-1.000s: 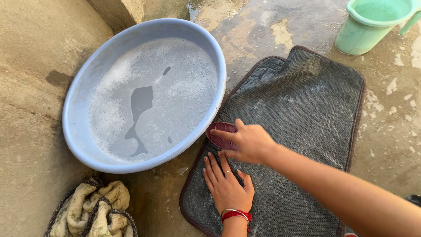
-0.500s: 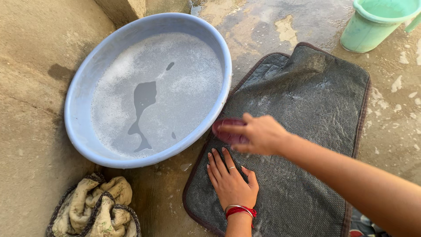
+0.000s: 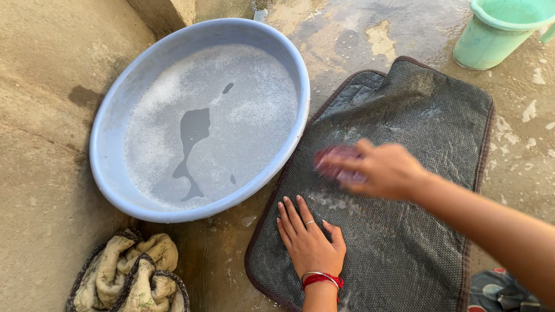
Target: The person scrubs a black mat by hand using a brush, applying water from a basin and lathering soap across the surface.
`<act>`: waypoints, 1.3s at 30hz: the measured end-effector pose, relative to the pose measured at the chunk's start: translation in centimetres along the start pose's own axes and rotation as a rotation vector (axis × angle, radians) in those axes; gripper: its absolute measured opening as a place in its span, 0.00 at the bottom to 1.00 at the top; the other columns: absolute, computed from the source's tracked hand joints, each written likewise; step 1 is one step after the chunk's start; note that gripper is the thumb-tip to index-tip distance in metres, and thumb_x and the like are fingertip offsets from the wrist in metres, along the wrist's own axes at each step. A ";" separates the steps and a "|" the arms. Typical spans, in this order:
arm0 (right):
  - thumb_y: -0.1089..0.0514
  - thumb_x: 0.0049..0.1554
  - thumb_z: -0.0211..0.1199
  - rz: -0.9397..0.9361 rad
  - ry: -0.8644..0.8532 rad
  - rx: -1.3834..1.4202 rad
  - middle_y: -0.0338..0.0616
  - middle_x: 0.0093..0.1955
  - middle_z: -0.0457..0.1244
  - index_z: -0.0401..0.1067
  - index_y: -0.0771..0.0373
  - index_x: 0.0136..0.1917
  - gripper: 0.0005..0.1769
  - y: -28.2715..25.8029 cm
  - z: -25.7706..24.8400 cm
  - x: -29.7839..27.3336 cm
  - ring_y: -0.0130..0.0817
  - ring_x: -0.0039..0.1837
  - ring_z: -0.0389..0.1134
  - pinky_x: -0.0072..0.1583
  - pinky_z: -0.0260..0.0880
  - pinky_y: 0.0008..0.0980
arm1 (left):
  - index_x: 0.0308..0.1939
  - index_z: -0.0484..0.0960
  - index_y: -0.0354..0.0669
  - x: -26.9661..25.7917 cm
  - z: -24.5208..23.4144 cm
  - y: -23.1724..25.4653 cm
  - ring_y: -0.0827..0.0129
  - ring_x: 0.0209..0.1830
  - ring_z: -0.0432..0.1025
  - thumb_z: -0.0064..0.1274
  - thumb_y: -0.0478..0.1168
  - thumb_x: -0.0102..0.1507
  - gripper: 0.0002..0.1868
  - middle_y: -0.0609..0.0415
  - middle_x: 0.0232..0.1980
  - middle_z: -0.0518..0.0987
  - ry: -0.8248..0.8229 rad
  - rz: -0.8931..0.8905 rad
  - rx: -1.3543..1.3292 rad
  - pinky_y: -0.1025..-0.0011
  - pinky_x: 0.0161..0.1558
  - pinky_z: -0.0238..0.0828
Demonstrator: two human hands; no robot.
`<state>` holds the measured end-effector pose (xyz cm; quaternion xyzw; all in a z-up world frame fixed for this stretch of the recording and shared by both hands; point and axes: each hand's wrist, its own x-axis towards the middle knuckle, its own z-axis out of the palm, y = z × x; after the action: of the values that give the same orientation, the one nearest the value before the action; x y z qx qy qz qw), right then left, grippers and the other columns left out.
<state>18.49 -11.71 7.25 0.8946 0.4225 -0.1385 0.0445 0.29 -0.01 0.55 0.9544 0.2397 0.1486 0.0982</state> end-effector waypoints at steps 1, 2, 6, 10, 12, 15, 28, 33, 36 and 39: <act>0.25 0.56 0.48 0.187 0.041 -0.020 0.48 0.56 0.62 0.48 0.15 0.80 0.39 2.0 -0.3 0.1 0.36 0.40 0.72 0.39 0.75 0.34 | 0.72 0.58 0.28 -0.1 0.0 0.0 0.44 0.79 0.45 0.43 0.48 0.57 0.41 0.31 0.77 0.53 -0.005 -0.009 0.004 0.49 0.75 0.37; 0.24 0.57 0.48 0.374 0.084 -0.038 0.49 0.58 0.62 0.47 0.13 0.80 0.38 4.3 -0.5 -0.2 0.38 0.42 0.73 0.40 0.75 0.33 | 0.72 0.58 0.28 -0.1 0.0 -0.2 0.44 0.79 0.45 0.42 0.48 0.58 0.41 0.31 0.77 0.53 -0.002 -0.008 0.016 0.49 0.75 0.37; 0.22 0.58 0.50 0.617 0.252 0.087 0.53 0.56 0.63 0.52 0.20 0.80 0.38 7.7 0.5 -1.2 0.45 0.45 0.73 0.43 0.76 0.39 | 0.72 0.58 0.29 -0.1 0.1 -0.1 0.44 0.79 0.44 0.42 0.47 0.57 0.41 0.31 0.77 0.52 -0.012 -0.007 0.031 0.49 0.74 0.36; 0.24 0.55 0.51 0.329 0.138 0.104 0.51 0.55 0.61 0.49 0.19 0.80 0.41 0.8 3.3 -3.3 0.43 0.42 0.73 0.42 0.78 0.39 | 0.73 0.57 0.29 -0.2 0.2 -0.1 0.45 0.80 0.44 0.42 0.48 0.59 0.41 0.31 0.77 0.52 -0.023 -0.006 0.036 0.49 0.75 0.36; 0.25 0.54 0.51 0.134 0.097 0.160 0.50 0.53 0.61 0.49 0.18 0.80 0.41 -0.8 3.3 -4.4 0.40 0.39 0.72 0.41 0.77 0.38 | 0.73 0.56 0.30 -0.1 0.3 -0.1 0.45 0.80 0.43 0.41 0.48 0.58 0.41 0.31 0.78 0.51 -0.032 0.001 0.043 0.49 0.75 0.36; 0.25 0.52 0.50 0.056 0.006 0.084 0.47 0.54 0.61 0.47 0.16 0.79 0.42 0.3 2.6 -5.6 0.37 0.38 0.73 0.40 0.77 0.37 | 0.75 0.53 0.31 -0.2 0.5 -0.3 0.46 0.81 0.41 0.39 0.47 0.59 0.42 0.36 0.80 0.49 -0.034 0.039 0.064 0.48 0.75 0.34; 0.30 0.50 0.58 0.148 0.314 0.167 0.49 0.45 0.61 0.57 0.20 0.77 0.41 0.4 4.6 -8.2 0.41 0.34 0.69 0.38 0.75 0.39 | 0.76 0.52 0.33 3.3 2.6 1.1 0.50 0.82 0.39 0.34 0.56 0.69 0.38 0.43 0.81 0.47 -0.149 0.097 -0.025 0.43 0.74 0.30; 0.26 0.50 0.55 0.184 0.196 -0.062 0.46 0.51 0.61 0.51 0.14 0.80 0.45 5.9 3.7 -8.4 0.35 0.34 0.70 0.36 0.75 0.36 | 0.74 0.55 0.27 3.5 3.3 2.1 0.45 0.80 0.41 0.37 0.52 0.68 0.38 0.36 0.80 0.50 0.009 0.192 0.029 0.42 0.74 0.32; 0.24 0.56 0.51 0.634 0.142 0.022 0.51 0.53 0.63 0.48 0.16 0.79 0.40 10.5 3.1 -7.6 0.42 0.40 0.74 0.39 0.78 0.37 | 0.74 0.55 0.23 0.6 3.0 3.1 0.45 0.83 0.43 0.38 0.48 0.70 0.36 0.33 0.81 0.51 -0.025 0.266 -0.042 0.46 0.77 0.35; 0.22 0.53 0.51 0.632 0.248 0.035 0.52 0.53 0.64 0.49 0.17 0.79 0.41 11.1 3.5 -7.7 0.47 0.44 0.74 0.43 0.78 0.42 | 0.74 0.54 0.19 0.7 3.1 3.7 0.43 0.82 0.43 0.38 0.45 0.70 0.35 0.28 0.80 0.50 -0.107 0.295 -0.004 0.49 0.77 0.36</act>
<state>21.59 -25.23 5.73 0.9920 0.1239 -0.0155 0.0181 3.50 -3.23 -1.20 0.9855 0.0911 0.1109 0.0901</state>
